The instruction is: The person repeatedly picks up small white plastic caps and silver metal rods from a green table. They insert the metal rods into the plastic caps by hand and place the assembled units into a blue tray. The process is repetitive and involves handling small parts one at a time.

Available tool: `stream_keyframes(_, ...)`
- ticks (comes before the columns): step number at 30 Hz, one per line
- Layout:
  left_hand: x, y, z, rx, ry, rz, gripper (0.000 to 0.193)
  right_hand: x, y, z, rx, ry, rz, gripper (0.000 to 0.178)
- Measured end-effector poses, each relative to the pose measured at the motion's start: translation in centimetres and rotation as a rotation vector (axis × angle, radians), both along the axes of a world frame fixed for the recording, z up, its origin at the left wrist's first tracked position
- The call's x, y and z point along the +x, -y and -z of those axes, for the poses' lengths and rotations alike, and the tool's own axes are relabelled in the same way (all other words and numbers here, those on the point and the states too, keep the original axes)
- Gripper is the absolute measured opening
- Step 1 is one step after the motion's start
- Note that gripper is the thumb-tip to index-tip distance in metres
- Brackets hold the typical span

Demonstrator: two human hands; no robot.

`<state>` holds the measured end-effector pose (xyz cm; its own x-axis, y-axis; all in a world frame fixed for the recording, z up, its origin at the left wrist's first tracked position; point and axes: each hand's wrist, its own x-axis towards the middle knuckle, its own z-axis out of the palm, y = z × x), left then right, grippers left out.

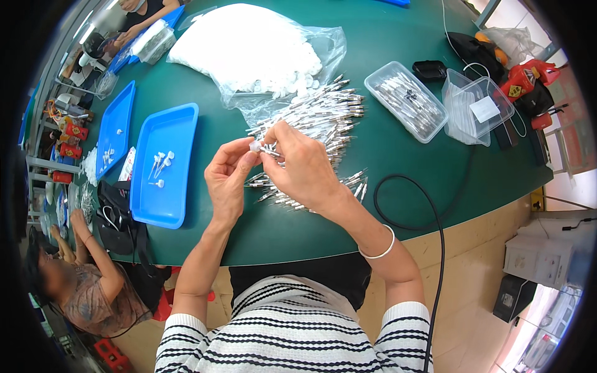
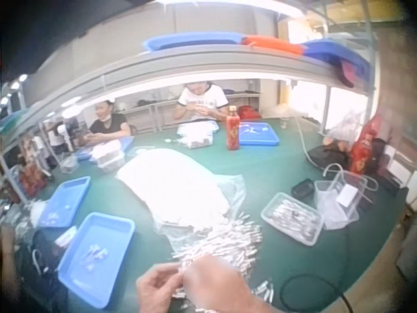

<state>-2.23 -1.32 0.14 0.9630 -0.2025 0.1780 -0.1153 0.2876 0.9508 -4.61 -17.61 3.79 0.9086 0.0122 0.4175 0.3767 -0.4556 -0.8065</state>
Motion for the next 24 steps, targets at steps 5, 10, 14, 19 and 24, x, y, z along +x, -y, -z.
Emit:
stream_keyframes(5, 0.0, 0.0, -0.2, -0.023, -0.018, 0.020, 0.029, 0.3, 0.1, 0.9, 0.022, 0.015, -0.024, 0.013)
stream_keyframes(10, 0.1, -0.3, -0.2, -0.007, -0.014, 0.041, 0.029, 0.0, 0.3, 0.1, -0.020, -0.021, -0.026, 0.010)
stream_keyframes(14, 0.3, -0.5, -0.2, 0.022, -0.001, 0.054, 0.028, 0.0, 0.4, -0.1, -0.001, -0.044, -0.042, 0.010)
stream_keyframes(19, 0.3, -0.7, -0.5, 0.040, -0.010, 0.076, 0.029, 0.1, 0.6, 0.2, -0.007, -0.027, -0.049, 0.009)
stream_keyframes(24, 0.7, -1.0, -0.6, -0.002, -0.035, 0.127, 0.027, 0.1, 0.6, 0.2, -0.005, -0.039, -0.055, 0.010)
